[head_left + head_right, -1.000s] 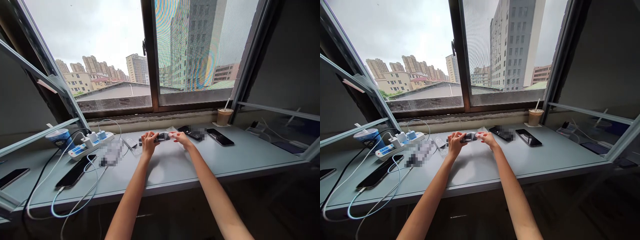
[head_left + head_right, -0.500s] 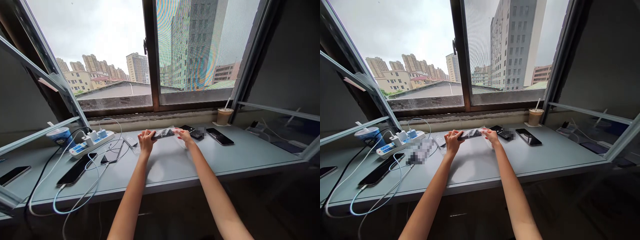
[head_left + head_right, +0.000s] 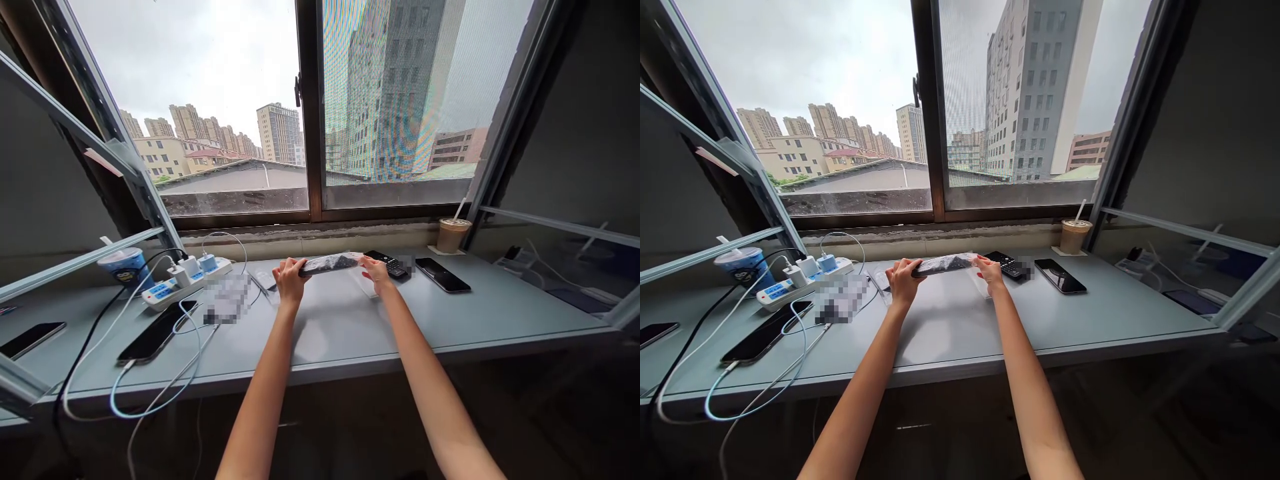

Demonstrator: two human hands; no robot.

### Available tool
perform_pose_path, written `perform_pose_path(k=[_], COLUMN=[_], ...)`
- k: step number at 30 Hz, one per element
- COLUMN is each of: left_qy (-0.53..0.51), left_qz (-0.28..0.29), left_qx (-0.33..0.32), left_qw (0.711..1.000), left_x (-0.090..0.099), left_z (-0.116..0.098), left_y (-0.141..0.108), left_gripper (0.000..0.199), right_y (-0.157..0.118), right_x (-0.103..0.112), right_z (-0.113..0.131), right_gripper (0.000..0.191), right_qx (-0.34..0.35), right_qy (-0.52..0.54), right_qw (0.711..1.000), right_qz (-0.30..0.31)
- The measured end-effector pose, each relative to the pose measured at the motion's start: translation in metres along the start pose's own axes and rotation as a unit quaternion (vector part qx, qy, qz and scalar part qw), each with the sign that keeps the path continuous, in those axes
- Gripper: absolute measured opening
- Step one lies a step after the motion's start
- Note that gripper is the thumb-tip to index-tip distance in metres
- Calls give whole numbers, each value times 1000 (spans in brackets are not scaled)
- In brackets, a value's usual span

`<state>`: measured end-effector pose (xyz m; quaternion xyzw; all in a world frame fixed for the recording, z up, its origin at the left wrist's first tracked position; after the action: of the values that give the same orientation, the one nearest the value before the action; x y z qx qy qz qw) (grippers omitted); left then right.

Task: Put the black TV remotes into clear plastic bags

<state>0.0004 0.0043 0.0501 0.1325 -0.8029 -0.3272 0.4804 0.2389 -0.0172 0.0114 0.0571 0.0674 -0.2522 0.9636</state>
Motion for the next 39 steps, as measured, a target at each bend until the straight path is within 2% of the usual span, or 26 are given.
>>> perform_pose_path(k=[4, 12, 17, 23, 26, 28, 33, 36, 39], left_qy=[-11, -29, -25, -21, -17, -19, -51, -73, -84], left_qz=[12, -50, -45, -33, -25, -23, -38, -41, -31], left_qx=[4, 44, 57, 62, 66, 72, 121, 133, 137], left_qw=[1000, 997, 997, 997, 997, 997, 991, 988, 987], left_x=[-2, 4, 2, 2, 1, 0, -1, -2, -4], left_z=[-1, 12, 11, 7, 8, 9, 16, 17, 15], left_y=[0, -1, -2, -4, -4, -4, -4, -3, -3], left_gripper=[25, 27, 23, 23, 17, 14, 29, 38, 42], right_y=[2, -1, -3, -4, -2, 0, 6, 8, 6], right_x=[1, 2, 4, -10, -12, -6, 28, 45, 54], right_z=[-3, 2, 3, -1, -1, 0, 2, 4, 8], right_gripper=[23, 30, 36, 36, 41, 44, 48, 51, 48], right_qx=[-1, 4, -15, -5, 16, 24, 8, 30, 82], right_qy=[4, 25, 45, 14, 9, 25, 31, -15, -87], right_qw=[1000, 1000, 998, 1000, 1000, 999, 978, 957, 930], right_qz=[-11, -19, -52, 15, 17, -15, -207, -287, -346])
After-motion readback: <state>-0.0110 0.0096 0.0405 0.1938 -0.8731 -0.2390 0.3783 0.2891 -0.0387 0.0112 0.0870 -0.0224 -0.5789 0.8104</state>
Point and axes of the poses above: each hand's wrist, its own y-axis towards the middle knuckle, its own x-axis out of the back of the hand, z = x × y, the point moved 6 cm from there along y, towards the middle knuckle, and after that the axes turned 1 degree about y, right-handed, at the moved point
